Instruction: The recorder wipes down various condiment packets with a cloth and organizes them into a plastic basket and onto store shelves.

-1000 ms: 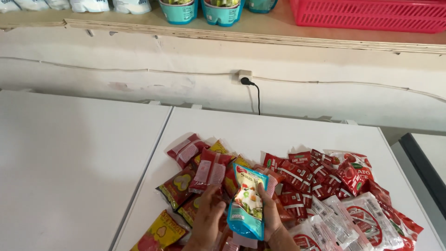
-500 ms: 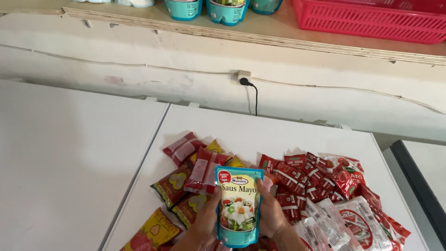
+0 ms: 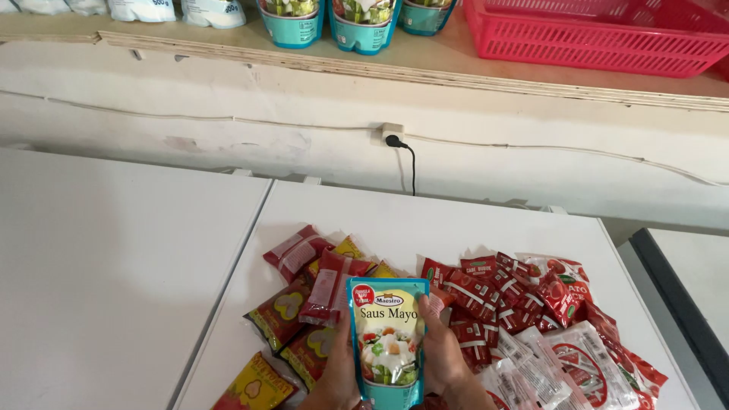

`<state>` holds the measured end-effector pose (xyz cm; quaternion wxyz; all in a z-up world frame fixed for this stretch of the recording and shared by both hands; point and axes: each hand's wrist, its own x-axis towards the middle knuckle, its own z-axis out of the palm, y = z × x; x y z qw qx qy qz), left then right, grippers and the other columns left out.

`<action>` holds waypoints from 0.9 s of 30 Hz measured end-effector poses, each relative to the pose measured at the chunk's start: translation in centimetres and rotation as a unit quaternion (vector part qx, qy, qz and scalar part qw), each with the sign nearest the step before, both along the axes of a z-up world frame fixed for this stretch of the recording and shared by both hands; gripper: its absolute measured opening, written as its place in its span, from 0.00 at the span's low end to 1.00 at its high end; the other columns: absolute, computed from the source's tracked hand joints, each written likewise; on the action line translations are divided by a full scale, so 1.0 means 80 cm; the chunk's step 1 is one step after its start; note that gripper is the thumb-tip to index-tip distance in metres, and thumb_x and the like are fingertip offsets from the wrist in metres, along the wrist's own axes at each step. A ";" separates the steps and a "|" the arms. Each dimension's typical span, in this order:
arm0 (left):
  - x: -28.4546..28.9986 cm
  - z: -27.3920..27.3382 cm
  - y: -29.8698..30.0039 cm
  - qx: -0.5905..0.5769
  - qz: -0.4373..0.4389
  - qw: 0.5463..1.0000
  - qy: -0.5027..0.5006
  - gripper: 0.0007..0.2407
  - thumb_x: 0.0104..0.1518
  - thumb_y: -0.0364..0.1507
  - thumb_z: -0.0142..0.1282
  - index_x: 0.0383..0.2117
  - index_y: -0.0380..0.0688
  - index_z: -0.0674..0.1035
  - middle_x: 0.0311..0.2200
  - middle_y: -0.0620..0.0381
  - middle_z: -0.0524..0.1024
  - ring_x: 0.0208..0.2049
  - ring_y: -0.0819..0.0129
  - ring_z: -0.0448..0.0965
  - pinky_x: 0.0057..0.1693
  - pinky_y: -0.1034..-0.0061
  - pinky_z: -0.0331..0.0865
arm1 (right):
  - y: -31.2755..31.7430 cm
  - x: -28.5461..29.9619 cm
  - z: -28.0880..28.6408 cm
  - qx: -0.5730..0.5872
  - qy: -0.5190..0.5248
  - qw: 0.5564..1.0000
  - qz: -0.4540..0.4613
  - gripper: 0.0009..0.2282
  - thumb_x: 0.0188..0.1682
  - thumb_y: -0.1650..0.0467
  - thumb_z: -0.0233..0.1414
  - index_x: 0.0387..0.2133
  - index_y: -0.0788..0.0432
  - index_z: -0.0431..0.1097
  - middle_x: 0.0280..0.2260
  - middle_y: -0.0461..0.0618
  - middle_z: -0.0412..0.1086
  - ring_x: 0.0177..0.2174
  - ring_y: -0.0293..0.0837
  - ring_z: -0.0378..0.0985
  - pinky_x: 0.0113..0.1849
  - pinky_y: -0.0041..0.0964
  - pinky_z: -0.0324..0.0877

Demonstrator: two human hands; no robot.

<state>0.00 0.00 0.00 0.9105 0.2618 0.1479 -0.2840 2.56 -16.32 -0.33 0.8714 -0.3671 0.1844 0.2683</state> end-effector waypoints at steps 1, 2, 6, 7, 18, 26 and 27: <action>-0.001 0.000 -0.002 -0.012 0.034 0.999 -0.012 0.35 0.58 0.56 0.30 0.58 0.40 0.73 0.51 0.43 0.81 0.46 0.55 0.86 0.52 0.63 0.80 | 0.001 0.000 0.006 0.048 0.010 0.999 0.005 0.28 0.54 0.53 0.39 0.56 0.61 0.66 0.49 0.62 0.75 0.46 0.56 0.79 0.48 0.53 0.75; 0.001 -0.011 -0.002 -0.013 0.033 0.999 -0.013 0.35 0.58 0.56 0.30 0.58 0.40 0.73 0.51 0.43 0.81 0.46 0.55 0.86 0.52 0.63 0.80 | -0.001 -0.001 0.008 0.048 0.009 0.999 0.004 0.28 0.54 0.53 0.39 0.56 0.61 0.66 0.49 0.62 0.75 0.46 0.56 0.79 0.48 0.53 0.75; 0.009 0.004 -0.005 0.092 0.056 0.994 -0.027 0.31 0.63 0.53 0.35 0.56 0.37 0.74 0.48 0.39 0.81 0.43 0.52 0.85 0.49 0.60 0.79 | -0.002 -0.004 0.028 0.067 -0.020 0.998 0.002 0.30 0.52 0.51 0.39 0.56 0.62 0.66 0.49 0.61 0.75 0.46 0.56 0.80 0.48 0.53 0.75; 0.011 0.023 -0.007 0.036 0.053 0.996 0.061 0.34 0.60 0.57 0.31 0.54 0.39 0.76 0.45 0.40 0.83 0.40 0.52 0.86 0.46 0.61 0.80 | -0.002 -0.006 0.037 0.056 -0.024 0.998 -0.002 0.30 0.51 0.50 0.40 0.56 0.61 0.66 0.49 0.61 0.75 0.47 0.56 0.80 0.48 0.53 0.75; 0.050 0.048 0.031 0.307 0.042 0.940 -0.143 0.25 0.61 0.50 0.44 0.42 0.38 0.81 0.32 0.50 0.79 0.27 0.66 0.77 0.33 0.70 0.72 | -0.015 0.005 0.054 0.072 -0.045 0.996 0.005 0.31 0.50 0.49 0.39 0.55 0.62 0.67 0.48 0.62 0.76 0.45 0.57 0.81 0.46 0.54 0.76; 0.068 0.067 0.009 0.347 0.013 0.908 -0.236 0.15 0.60 0.41 0.57 0.34 0.40 0.83 0.19 0.63 0.72 0.17 0.81 0.61 0.24 0.80 0.56 | -0.035 0.015 0.053 0.073 -0.032 0.997 -0.011 0.31 0.51 0.50 0.38 0.57 0.60 0.66 0.50 0.61 0.75 0.46 0.57 0.80 0.47 0.53 0.76; 0.072 0.068 0.005 0.355 0.036 0.880 -0.314 0.15 0.62 0.40 0.57 0.33 0.39 0.83 0.19 0.65 0.73 0.19 0.83 0.63 0.26 0.82 0.59 | -0.041 0.021 0.053 0.084 -0.040 0.996 -0.003 0.32 0.51 0.49 0.37 0.57 0.62 0.65 0.51 0.62 0.74 0.47 0.58 0.80 0.47 0.54 0.75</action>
